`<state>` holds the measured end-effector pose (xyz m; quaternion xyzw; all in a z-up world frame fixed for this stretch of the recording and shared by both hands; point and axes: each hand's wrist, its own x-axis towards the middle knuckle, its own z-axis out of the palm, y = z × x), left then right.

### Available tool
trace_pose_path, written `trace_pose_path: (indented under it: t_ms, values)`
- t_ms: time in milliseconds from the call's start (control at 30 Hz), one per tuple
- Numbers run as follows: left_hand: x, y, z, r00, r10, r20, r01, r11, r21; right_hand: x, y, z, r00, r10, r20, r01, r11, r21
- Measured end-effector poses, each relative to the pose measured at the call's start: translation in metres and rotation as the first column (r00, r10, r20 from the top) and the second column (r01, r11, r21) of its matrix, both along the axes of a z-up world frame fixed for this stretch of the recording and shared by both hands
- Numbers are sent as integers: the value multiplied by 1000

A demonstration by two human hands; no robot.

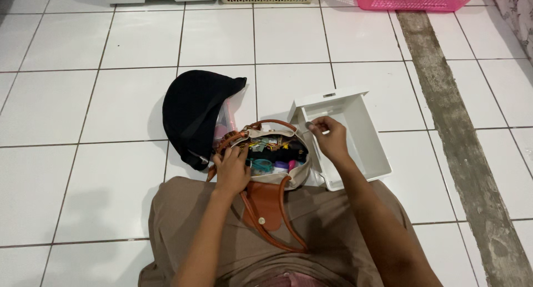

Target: The person sits on the floor and transfers small items from a white box into a beige handbag, then moves items from a pink plastic case into a black bag. The person closes the pink case and places it into the black bag, then sets the black bag aside and picks up the handbag.

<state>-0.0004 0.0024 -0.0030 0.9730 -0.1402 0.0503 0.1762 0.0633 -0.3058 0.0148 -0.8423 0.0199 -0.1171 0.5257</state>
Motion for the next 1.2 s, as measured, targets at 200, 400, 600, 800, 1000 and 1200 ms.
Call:
trace_pose_path:
  t_ms: [200,400,600,800,1000,1200]
  values:
    - [-1,0,-1,1000,3,9,-2,1000,-21,-6,56,28,973,225,-56,-229,970,-83]
    - [-4,0,8,1000,-4,-29,4,1000,-7,-17,76,31,945,325,-35,-327,934,-147]
    - [-20,6,29,989,-97,-115,87,992,-89,-42,74,42,636,547,-544,-693,715,-92]
    - [-44,2,26,938,-284,-197,290,957,2,-63,60,53,632,514,-581,-702,696,-148]
    - [-50,-7,-8,878,-475,-54,421,713,560,-67,57,52,682,505,-529,-652,748,-127]
    - [-41,-2,-17,786,-516,-339,609,554,568,-72,51,50,697,483,-531,-614,783,-94]
